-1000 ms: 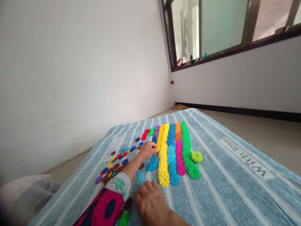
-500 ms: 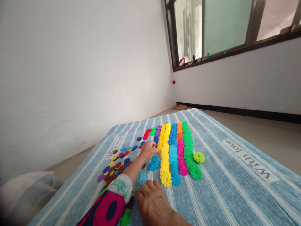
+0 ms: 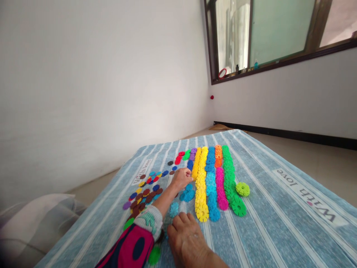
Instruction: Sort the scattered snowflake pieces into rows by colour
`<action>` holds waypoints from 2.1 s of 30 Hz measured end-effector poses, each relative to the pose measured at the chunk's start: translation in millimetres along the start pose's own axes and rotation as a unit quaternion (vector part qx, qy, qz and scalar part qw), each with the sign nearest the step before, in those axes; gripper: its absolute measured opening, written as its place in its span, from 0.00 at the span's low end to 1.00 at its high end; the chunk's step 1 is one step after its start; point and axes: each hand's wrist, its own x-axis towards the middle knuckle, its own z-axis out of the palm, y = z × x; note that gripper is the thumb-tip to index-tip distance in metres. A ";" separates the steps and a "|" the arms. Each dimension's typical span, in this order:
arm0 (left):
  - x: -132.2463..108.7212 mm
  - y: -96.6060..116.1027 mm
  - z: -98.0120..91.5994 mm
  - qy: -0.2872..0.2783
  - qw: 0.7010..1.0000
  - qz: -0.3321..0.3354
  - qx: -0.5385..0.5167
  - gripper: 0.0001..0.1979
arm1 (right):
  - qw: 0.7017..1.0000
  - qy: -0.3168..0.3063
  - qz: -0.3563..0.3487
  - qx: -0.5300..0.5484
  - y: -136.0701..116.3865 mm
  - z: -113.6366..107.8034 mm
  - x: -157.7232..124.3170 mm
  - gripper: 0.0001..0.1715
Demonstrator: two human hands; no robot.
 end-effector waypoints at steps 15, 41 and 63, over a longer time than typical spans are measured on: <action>-54.4 -107.5 -92.1 0.063 0.993 -0.097 -0.008 0.07 | 0.997 0.047 -0.009 0.055 3.0 10.3 -8.8 0.08; -108.0 -164.2 -110.5 0.065 0.993 -0.053 0.081 0.07 | 0.994 0.054 -0.092 0.030 12.4 8.3 -19.5 0.05; -112.0 -171.9 -128.7 0.007 0.996 -0.057 0.074 0.07 | 0.996 0.039 -0.058 0.048 8.1 7.8 -17.9 0.07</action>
